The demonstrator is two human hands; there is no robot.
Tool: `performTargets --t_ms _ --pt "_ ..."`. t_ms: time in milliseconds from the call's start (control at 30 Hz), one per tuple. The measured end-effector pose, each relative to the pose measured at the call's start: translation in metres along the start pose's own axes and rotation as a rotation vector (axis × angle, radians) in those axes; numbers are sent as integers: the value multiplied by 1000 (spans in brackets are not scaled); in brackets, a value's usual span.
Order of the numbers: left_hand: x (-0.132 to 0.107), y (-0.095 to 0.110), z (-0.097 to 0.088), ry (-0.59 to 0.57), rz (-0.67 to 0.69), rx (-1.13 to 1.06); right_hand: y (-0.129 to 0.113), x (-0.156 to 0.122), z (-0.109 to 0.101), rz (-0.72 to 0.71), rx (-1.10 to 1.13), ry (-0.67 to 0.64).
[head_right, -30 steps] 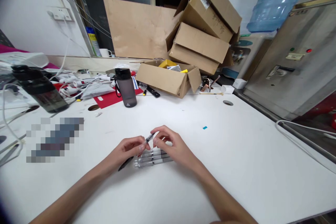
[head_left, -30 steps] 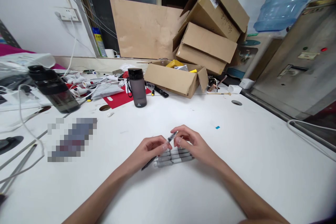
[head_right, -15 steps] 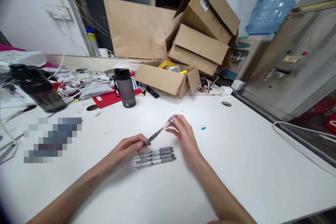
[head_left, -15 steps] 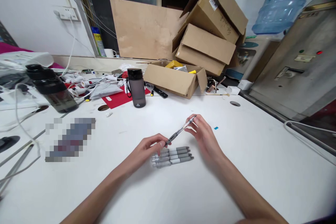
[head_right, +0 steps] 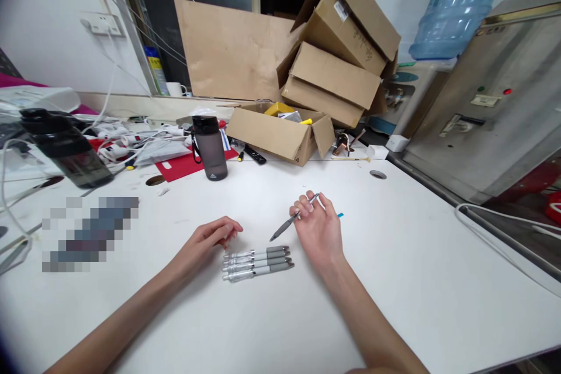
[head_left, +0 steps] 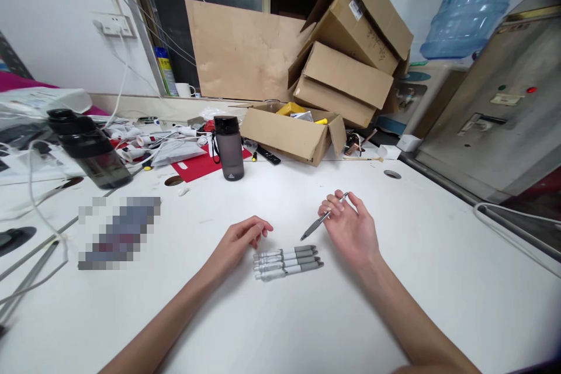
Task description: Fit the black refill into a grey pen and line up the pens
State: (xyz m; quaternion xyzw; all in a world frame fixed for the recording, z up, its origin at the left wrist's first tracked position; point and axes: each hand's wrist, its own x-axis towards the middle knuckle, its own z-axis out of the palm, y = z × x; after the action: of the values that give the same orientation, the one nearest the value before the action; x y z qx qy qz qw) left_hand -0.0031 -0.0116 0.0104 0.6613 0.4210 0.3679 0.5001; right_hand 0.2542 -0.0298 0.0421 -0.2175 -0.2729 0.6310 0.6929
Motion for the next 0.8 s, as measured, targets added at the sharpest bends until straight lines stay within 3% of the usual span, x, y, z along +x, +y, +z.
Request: performTargets --t_ms 567,800 --pt "3 -14 -5 40 -10 42 -1 0 2 -34 -13 -26" --pt "3 -15 -4 36 -16 32 -2 -1 2 -5 83 -20"
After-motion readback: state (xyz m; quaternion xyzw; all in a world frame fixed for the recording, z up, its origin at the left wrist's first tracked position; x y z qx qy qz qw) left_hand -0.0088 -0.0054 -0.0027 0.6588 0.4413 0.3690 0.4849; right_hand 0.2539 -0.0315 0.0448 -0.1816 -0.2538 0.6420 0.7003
